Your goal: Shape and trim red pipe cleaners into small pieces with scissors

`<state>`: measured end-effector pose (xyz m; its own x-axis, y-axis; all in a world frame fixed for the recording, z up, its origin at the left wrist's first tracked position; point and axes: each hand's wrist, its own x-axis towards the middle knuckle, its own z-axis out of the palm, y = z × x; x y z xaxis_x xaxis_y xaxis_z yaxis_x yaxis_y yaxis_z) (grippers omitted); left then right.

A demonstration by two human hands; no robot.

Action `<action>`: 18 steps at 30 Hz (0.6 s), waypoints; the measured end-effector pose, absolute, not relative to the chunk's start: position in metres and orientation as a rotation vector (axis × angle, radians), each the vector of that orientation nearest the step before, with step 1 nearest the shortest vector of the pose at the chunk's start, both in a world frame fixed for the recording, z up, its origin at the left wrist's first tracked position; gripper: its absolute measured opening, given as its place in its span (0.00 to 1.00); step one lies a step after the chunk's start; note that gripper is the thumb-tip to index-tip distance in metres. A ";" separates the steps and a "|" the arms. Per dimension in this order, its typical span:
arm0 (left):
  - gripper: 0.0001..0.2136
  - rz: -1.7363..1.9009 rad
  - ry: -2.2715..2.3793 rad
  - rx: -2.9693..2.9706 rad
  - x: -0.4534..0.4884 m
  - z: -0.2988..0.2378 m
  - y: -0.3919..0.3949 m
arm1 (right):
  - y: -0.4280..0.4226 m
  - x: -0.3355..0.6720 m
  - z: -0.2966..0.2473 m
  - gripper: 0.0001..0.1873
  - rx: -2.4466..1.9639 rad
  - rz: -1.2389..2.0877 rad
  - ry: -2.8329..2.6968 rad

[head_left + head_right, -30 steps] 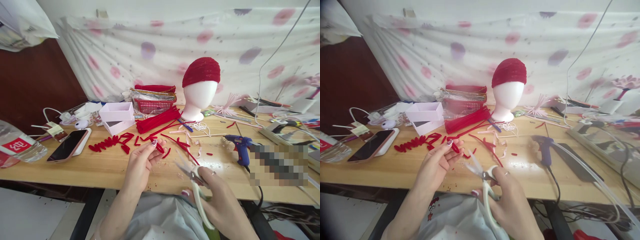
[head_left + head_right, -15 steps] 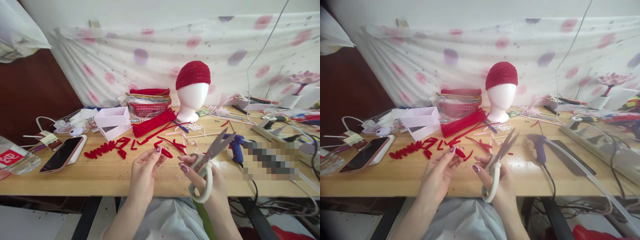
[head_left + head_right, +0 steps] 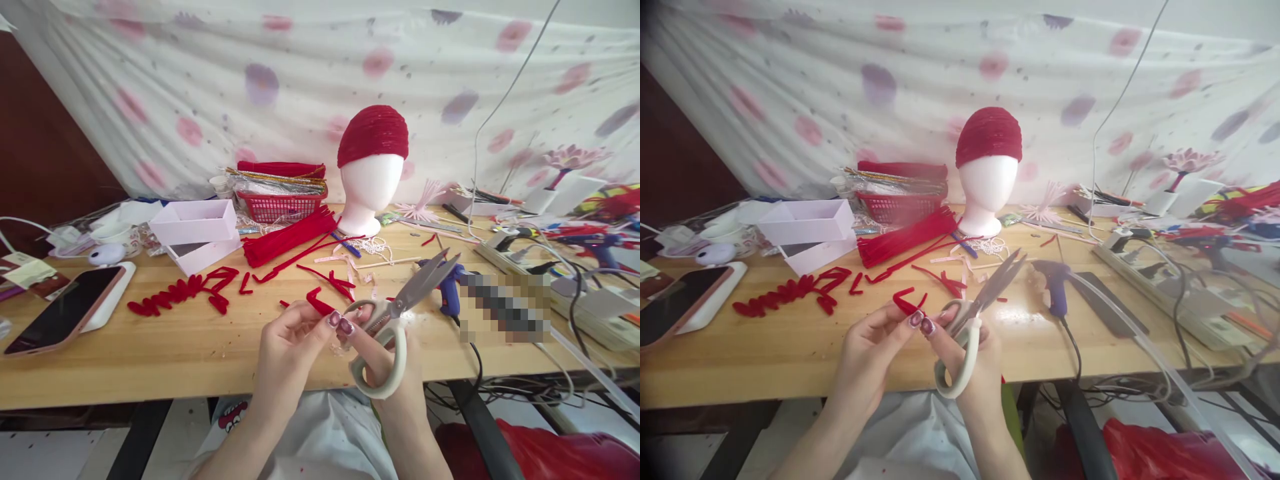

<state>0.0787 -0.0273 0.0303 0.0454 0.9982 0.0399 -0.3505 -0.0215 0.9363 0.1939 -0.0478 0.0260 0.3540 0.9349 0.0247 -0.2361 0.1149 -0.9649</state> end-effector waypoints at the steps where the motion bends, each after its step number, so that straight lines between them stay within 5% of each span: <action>1: 0.05 1.351 0.904 1.033 0.078 0.030 -0.027 | -0.048 0.194 0.026 0.16 -1.114 0.994 -0.791; 6: 0.04 1.313 1.025 1.223 0.054 0.030 -0.023 | -0.044 0.199 0.023 0.17 -1.048 1.034 -0.739; 11: 0.23 1.373 1.071 1.196 0.040 0.030 -0.023 | -0.042 0.200 0.021 0.18 -0.905 1.179 -0.661; 14: 0.07 1.347 1.034 1.122 0.054 0.033 -0.029 | -0.043 0.196 0.021 0.17 -0.904 1.233 -0.658; 18: 0.09 1.335 0.965 0.972 0.067 0.033 -0.028 | -0.044 0.194 0.017 0.19 -0.921 1.307 -0.705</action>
